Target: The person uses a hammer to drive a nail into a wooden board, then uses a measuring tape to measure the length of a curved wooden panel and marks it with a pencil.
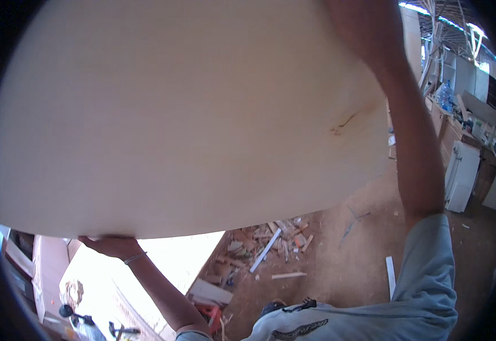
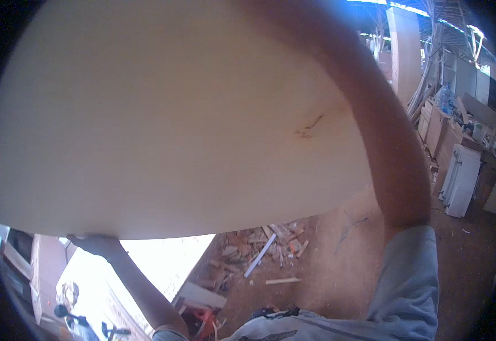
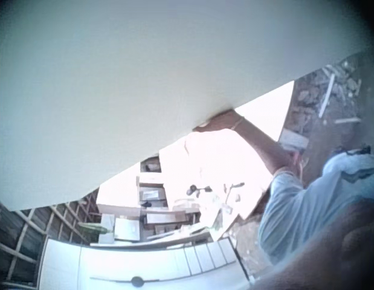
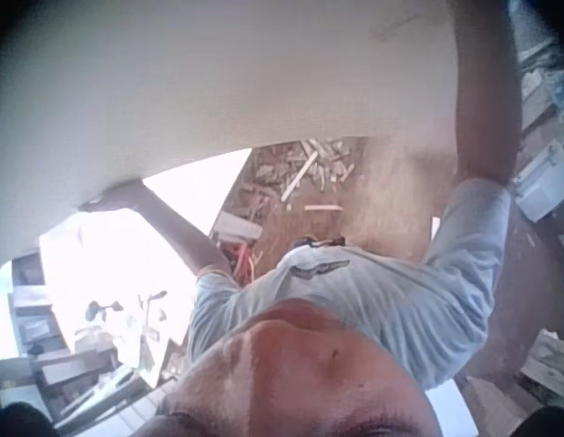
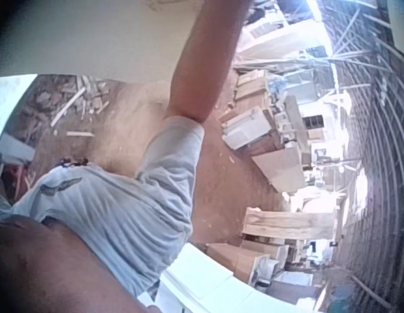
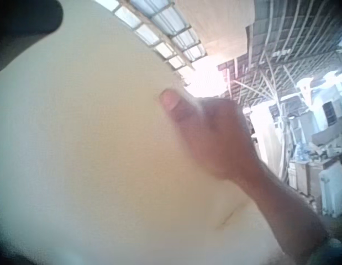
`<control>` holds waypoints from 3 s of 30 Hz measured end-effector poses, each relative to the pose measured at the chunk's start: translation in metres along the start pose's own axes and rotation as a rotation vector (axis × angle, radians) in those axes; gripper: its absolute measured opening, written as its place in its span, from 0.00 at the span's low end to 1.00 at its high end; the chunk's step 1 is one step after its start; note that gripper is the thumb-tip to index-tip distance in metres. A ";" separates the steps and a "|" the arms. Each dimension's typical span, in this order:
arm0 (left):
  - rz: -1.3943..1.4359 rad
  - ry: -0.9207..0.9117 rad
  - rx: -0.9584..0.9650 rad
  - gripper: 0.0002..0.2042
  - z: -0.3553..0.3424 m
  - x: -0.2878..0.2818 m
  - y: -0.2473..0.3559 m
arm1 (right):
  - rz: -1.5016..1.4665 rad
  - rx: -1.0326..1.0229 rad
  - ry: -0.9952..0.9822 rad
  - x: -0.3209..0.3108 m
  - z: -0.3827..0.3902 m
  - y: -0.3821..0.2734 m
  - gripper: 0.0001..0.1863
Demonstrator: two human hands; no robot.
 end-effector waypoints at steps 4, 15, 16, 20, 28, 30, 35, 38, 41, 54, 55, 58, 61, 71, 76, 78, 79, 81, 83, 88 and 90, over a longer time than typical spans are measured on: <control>-0.059 0.106 -0.031 0.26 0.043 0.067 -0.095 | -0.037 -0.076 -0.084 0.044 -0.004 0.073 0.39; 0.316 0.145 -0.141 0.39 0.117 0.087 -0.382 | 0.045 -0.422 -0.091 0.157 0.032 0.316 0.43; 0.268 0.251 -0.198 0.39 0.141 0.096 -0.395 | 0.035 -0.504 -0.006 0.164 0.039 0.335 0.33; 0.090 0.457 -0.184 0.36 0.202 0.144 -0.459 | -0.144 -0.578 -0.096 0.192 0.049 0.394 0.33; 0.278 0.394 -0.990 0.29 0.174 0.067 -0.640 | -0.393 -0.675 -0.154 0.275 0.111 0.475 0.30; 0.785 0.201 -1.262 0.36 0.195 0.093 -0.669 | -0.408 -0.707 -0.157 0.306 0.134 0.497 0.27; 0.360 0.056 -1.283 0.36 0.249 0.101 -0.712 | -0.446 -0.740 -0.334 0.359 0.195 0.523 0.08; 0.193 0.044 -1.305 0.36 0.269 0.091 -0.722 | -0.504 -0.720 -0.433 0.376 0.222 0.535 0.08; 0.093 0.037 -1.319 0.36 0.290 0.086 -0.732 | -0.511 -0.753 -0.494 0.405 0.248 0.553 0.09; -0.158 0.298 -1.304 0.37 0.412 0.024 -0.689 | -0.683 -0.666 -0.806 0.425 0.326 0.627 0.09; -0.176 0.350 -1.281 0.37 0.423 0.013 -0.678 | -0.683 -0.672 -0.878 0.423 0.330 0.632 0.09; -0.236 0.529 -1.179 0.38 0.458 -0.020 -0.630 | -0.746 -0.644 -0.884 0.421 0.362 0.647 0.05; -0.276 0.728 -1.003 0.38 0.495 -0.054 -0.570 | -0.844 -0.670 -0.982 0.412 0.414 0.661 0.08; -0.212 0.865 -0.102 0.33 0.485 -0.084 -0.391 | -1.056 -0.610 -1.292 0.375 0.599 0.661 0.35; -0.312 1.110 -0.257 0.37 0.544 -0.106 -0.437 | -0.976 -0.511 -1.529 0.349 0.631 0.678 0.41; -0.211 1.105 -0.322 0.39 0.563 -0.086 -0.469 | -0.907 -0.559 -1.483 0.358 0.644 0.712 0.38; -0.160 1.144 -0.393 0.40 0.570 -0.078 -0.480 | -0.762 -0.625 -1.486 0.359 0.651 0.730 0.37; -0.181 1.135 -0.554 0.42 0.598 -0.046 -0.507 | -0.436 -0.736 -1.464 0.357 0.675 0.783 0.37; 0.023 0.931 -0.649 0.39 0.618 -0.012 -0.532 | -0.158 -0.665 -1.486 0.368 0.680 0.817 0.40; 0.040 0.459 -1.722 0.43 0.632 0.017 -0.537 | 0.516 -0.338 -1.661 0.390 0.667 0.862 0.47; -0.189 0.142 -1.871 0.41 0.632 0.003 -0.544 | 0.589 -0.110 -1.812 0.399 0.662 0.862 0.50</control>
Point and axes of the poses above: each hand's wrist, its own z-axis away from the middle knuckle, its own x-axis out of the palm, y = z × x, the point moved 3 cm from there along -z, towards the middle knuckle, and after that the axes turned 3 degrees about -z, right-handed, at the moved point
